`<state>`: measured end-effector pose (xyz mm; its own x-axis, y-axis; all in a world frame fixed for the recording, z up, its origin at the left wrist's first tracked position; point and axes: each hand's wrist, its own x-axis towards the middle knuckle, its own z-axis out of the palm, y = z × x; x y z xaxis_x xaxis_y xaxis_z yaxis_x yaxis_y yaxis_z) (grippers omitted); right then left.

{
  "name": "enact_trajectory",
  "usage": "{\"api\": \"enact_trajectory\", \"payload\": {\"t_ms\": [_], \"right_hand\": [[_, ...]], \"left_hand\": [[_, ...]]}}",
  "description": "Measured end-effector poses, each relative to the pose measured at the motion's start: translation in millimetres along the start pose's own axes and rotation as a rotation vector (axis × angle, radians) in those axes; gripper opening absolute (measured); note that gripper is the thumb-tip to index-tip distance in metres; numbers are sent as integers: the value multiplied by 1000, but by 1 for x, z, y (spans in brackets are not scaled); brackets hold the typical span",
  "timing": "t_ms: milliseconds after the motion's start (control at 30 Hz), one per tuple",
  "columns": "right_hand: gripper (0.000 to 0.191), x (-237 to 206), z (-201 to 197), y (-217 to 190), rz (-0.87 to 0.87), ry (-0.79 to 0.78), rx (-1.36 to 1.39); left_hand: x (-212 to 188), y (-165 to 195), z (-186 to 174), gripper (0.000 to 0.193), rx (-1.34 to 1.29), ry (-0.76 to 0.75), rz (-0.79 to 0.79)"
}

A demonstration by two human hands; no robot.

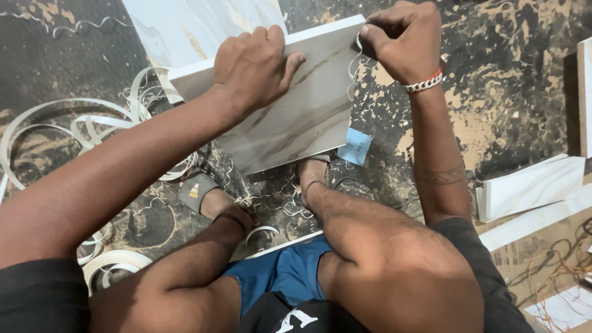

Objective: The person applies white edge banding to the edges of a rectangular marble-patterned board. They position the strip, use a handheld iron to press it along the edge, and smooth it with their fingers. The process is repeated on multiple edges of the board.

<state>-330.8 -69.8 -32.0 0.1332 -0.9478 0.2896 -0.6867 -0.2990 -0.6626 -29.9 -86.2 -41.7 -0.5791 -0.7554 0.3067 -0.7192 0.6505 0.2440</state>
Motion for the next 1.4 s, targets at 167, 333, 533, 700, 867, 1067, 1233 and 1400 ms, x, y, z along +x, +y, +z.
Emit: {"api": "enact_trajectory", "payload": {"t_ms": [167, 333, 533, 700, 867, 1067, 1233, 1400], "right_hand": [[12, 1, -8, 0, 23, -56, 38], [12, -1, -5, 13, 176, -66, 461], [15, 16, -25, 28, 33, -206, 108], [8, 27, -41, 24, -60, -359, -174], [10, 32, -42, 13, -216, -404, -440], [11, 43, -35, -14, -349, -480, -759], [17, 60, -2, -52, -292, -626, -784], [12, 55, 7, -76, -370, -511, -647]], "left_hand": [[1, 1, 0, 49, -10, 21, 4], [4, 1, 3, 50, -59, -16, -13], [9, 4, 7, 49, -32, -34, -13], [11, 8, 7, 48, -8, 22, 23], [14, 9, 7, 47, -56, 24, 39], [17, 11, 14, 47, -50, -16, 38], [22, 14, 17, 45, -140, -9, 13], [25, 14, 27, 33, -161, 30, 50]]}}
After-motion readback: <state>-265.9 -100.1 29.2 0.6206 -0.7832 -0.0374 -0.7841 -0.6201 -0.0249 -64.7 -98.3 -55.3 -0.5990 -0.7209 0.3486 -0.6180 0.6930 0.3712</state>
